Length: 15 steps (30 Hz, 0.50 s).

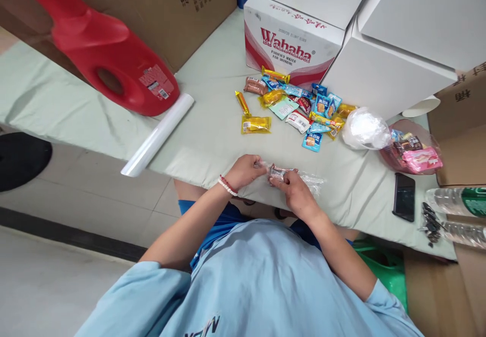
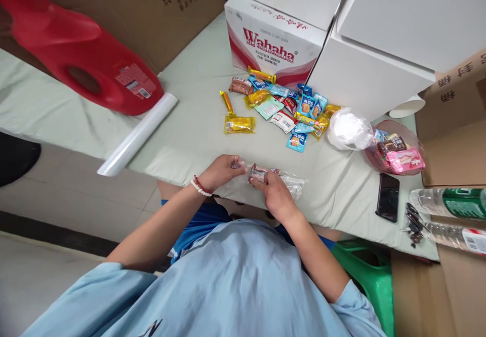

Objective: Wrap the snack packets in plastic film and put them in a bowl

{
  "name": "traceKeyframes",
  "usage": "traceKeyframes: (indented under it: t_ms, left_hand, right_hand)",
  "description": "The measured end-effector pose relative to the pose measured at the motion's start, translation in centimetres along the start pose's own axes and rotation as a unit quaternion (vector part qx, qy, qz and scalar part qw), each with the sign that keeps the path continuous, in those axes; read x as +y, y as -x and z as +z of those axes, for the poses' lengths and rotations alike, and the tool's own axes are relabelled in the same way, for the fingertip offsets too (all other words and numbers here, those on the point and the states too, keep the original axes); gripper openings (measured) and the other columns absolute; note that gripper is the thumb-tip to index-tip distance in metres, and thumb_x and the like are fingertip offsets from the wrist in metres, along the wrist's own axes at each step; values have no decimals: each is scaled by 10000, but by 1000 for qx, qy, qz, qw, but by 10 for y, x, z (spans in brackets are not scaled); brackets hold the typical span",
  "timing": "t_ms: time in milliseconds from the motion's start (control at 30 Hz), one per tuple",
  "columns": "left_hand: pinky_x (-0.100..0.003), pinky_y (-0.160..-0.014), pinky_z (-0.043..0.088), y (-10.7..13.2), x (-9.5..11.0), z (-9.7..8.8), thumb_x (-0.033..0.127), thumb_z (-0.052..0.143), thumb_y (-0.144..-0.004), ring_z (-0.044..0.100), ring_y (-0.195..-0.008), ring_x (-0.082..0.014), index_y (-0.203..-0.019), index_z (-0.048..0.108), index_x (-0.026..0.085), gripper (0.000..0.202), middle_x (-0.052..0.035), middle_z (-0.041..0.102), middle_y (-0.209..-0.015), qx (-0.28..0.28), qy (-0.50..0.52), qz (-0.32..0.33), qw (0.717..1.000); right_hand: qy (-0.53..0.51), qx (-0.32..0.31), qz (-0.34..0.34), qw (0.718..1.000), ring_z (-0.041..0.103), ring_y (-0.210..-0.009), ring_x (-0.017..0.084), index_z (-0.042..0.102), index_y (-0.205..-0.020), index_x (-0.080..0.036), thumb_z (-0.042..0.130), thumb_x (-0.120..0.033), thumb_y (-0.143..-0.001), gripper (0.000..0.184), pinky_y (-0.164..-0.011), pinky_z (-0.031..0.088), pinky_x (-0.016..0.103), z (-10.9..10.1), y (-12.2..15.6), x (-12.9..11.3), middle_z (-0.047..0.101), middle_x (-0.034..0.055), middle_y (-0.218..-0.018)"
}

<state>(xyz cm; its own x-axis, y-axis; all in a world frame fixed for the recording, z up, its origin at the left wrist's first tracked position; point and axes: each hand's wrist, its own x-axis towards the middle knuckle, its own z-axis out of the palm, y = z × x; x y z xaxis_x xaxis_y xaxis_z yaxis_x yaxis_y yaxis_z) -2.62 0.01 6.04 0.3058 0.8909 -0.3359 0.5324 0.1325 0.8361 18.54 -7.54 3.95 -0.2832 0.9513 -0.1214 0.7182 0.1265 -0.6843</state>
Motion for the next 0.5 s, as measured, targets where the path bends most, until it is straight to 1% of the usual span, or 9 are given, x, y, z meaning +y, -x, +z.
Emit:
traceKeyframes:
  t_ms: [67, 100, 200, 267, 300, 367, 400, 467, 500]
  left_hand:
    - [-243, -590, 365, 4, 7, 10, 379, 699, -713, 508, -631, -127, -693, 619, 177, 217, 43, 567, -623, -7, 67, 13, 998]
    - [-237, -578, 363, 5, 11, 16, 360, 704, -704, 499, -611, -117, -698, 618, 175, 205, 50, 557, -610, -9, 113, 6, 994]
    - [-235, -537, 375, -1, 19, 35, 281, 695, -709, 467, -519, -96, -671, 564, 181, 168, 58, 516, -545, -10, 260, -68, 963]
    - [-239, -528, 395, -8, 22, 44, 240, 676, -739, 466, -489, -92, -662, 538, 188, 166, 55, 515, -530, 3, 310, -109, 945]
    - [-241, -540, 417, -11, 23, 48, 229, 663, -761, 492, -502, -99, -676, 547, 185, 150, 46, 540, -546, 16, 310, -115, 943]
    - [-257, -607, 483, -12, 25, 53, 229, 617, -823, 590, -592, -129, -762, 615, 171, 84, 13, 631, -634, 38, 266, -95, 958]
    - [-273, -668, 517, -10, 26, 56, 235, 590, -854, 643, -675, -150, -825, 655, 168, 98, -8, 682, -709, 43, 219, -67, 973]
    - [-321, -821, 550, -1, 30, 63, 238, 536, -910, 698, -889, -192, -948, 715, 175, 193, -53, 747, -918, 44, 76, 20, 996]
    - [-347, -886, 545, 5, 32, 67, 235, 516, -932, 692, -987, -212, -996, 732, 180, 232, -73, 749, -1022, 42, -12, 70, 997]
  right_hand:
    - [11, -9, -49, 999, 461, -835, 201, 729, -1005, -221, 444, -377, -1062, 330, -811, 430, 328, -2, 1, 2, 503, 38, -885]
    - [22, -10, -75, 997, 468, -854, 208, 745, -1040, -235, 419, -326, -1062, 340, -846, 438, 347, -3, 2, 3, 506, 46, -898]
    - [52, -10, -116, 992, 491, -875, 220, 748, -1203, -278, 370, -218, -1036, 417, -894, 470, 391, -7, 5, 7, 521, 61, -936]
    - [46, -17, -125, 991, 517, -909, 228, 721, -1295, -279, 396, -165, -998, 455, -902, 498, 402, -9, 7, 8, 561, 81, -1010]
    - [37, -21, -130, 991, 531, -943, 234, 709, -1325, -273, 417, -144, -975, 473, -911, 510, 409, -10, 9, 9, 583, 96, -1075]
    - [16, -28, -144, 989, 555, -1011, 251, 706, -1334, -253, 455, -112, -937, 491, -932, 528, 428, -10, 12, 9, 597, 128, -1217]
    - [4, -29, -150, 988, 566, -1038, 258, 718, -1311, -241, 468, -102, -923, 482, -944, 534, 439, -11, 13, 9, 594, 140, -1265]
    - [-18, -26, -155, 987, 588, -1080, 270, 759, -1214, -230, 489, -98, -905, 431, -966, 542, 458, -14, 17, 9, 606, 150, -1267]
    - [-32, -25, -155, 987, 600, -1096, 272, 779, -1143, -230, 497, -102, -898, 395, -973, 546, 460, -16, 19, 9, 624, 145, -1232]
